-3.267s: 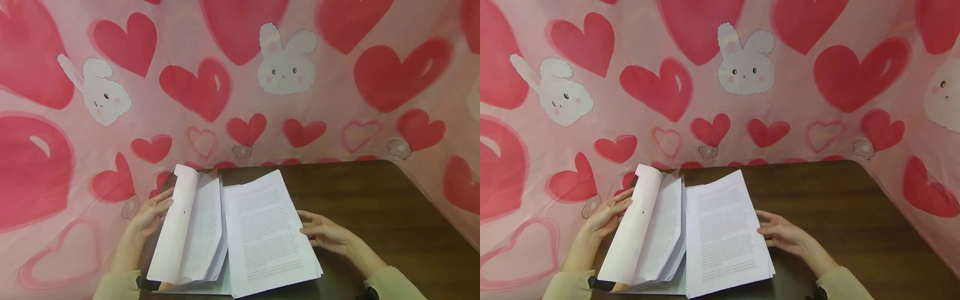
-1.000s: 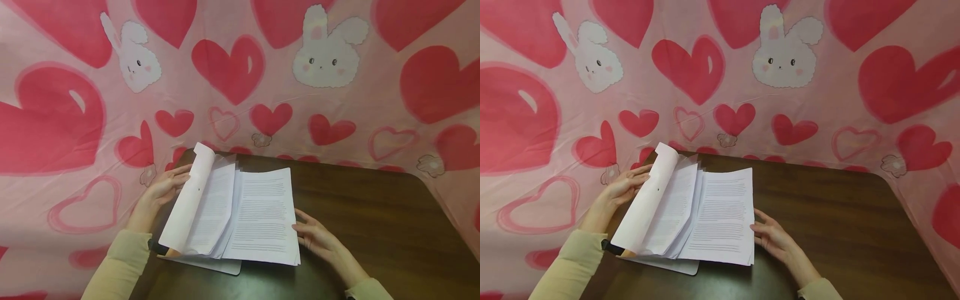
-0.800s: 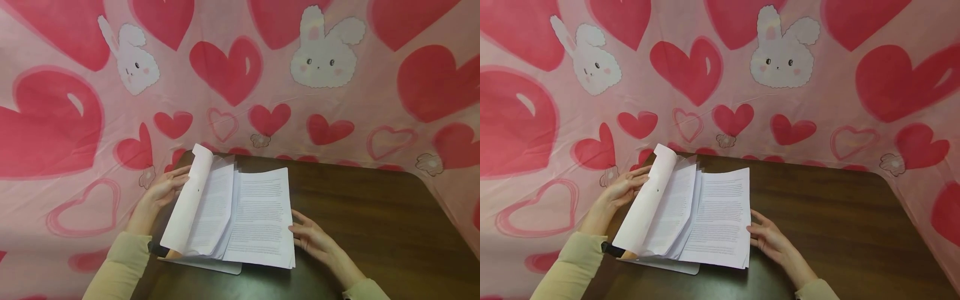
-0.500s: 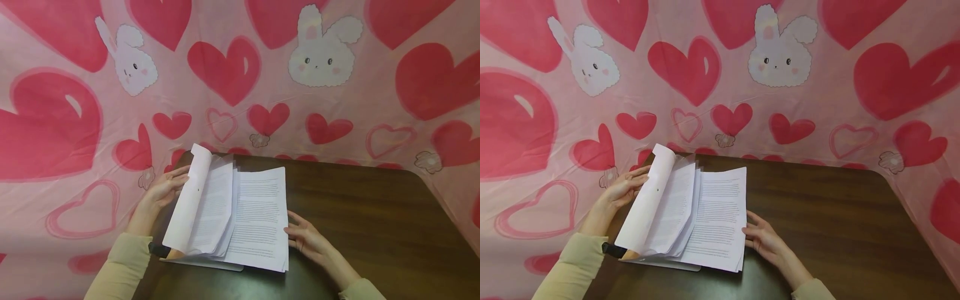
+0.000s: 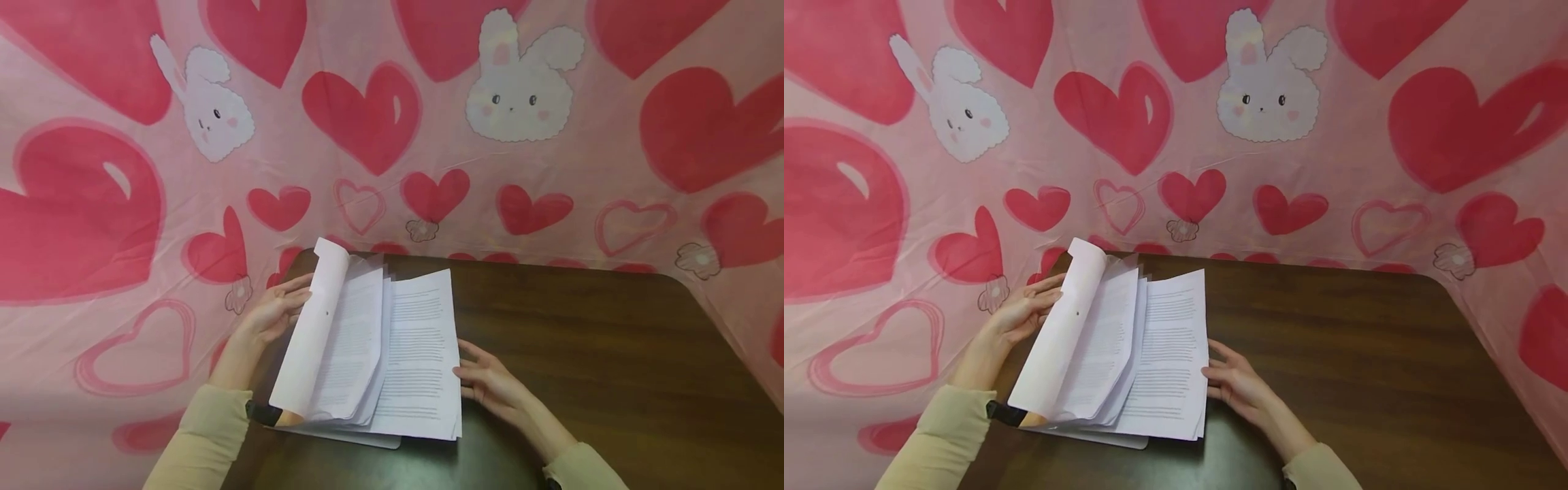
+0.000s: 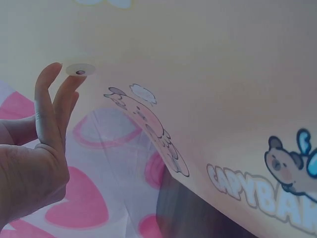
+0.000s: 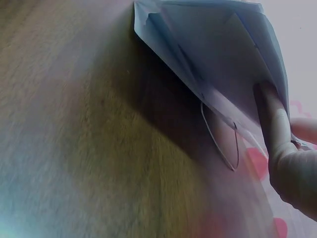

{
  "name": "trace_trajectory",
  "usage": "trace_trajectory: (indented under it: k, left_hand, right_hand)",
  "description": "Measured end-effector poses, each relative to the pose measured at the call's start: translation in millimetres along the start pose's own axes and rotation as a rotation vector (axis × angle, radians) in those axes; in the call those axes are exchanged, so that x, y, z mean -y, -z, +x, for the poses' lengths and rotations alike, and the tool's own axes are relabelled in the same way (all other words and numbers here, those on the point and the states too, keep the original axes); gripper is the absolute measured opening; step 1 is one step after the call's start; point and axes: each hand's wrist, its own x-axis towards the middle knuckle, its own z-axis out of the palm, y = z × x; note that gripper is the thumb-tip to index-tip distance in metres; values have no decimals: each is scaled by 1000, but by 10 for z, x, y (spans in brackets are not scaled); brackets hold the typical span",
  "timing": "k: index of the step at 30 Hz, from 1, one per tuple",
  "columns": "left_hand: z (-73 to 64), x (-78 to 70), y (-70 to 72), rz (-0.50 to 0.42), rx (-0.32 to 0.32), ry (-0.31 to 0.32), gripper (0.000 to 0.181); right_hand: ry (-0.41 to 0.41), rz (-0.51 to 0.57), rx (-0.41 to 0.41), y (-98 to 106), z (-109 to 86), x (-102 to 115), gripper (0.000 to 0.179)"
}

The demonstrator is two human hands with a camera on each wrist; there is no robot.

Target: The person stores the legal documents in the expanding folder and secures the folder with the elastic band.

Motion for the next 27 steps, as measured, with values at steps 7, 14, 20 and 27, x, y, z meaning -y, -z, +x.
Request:
trace_trajectory:
  k: [7, 14, 20, 27]
  left_hand:
    - [17, 47, 4, -32, 41, -38, 59]
    - [8, 59, -13, 3, 18, -35, 68]
    - [-11, 43, -9, 41, -8, -8, 68]
    - [86, 61, -57, 19, -5, -18, 66]
  right_hand:
    - [8, 4, 6, -97, 94, -35, 81]
    - [18, 0, 25, -205, 228, -115, 80]
    - [21, -5, 35, -320, 345, -182, 81]
    - [9, -26, 15, -380, 428, -163, 82]
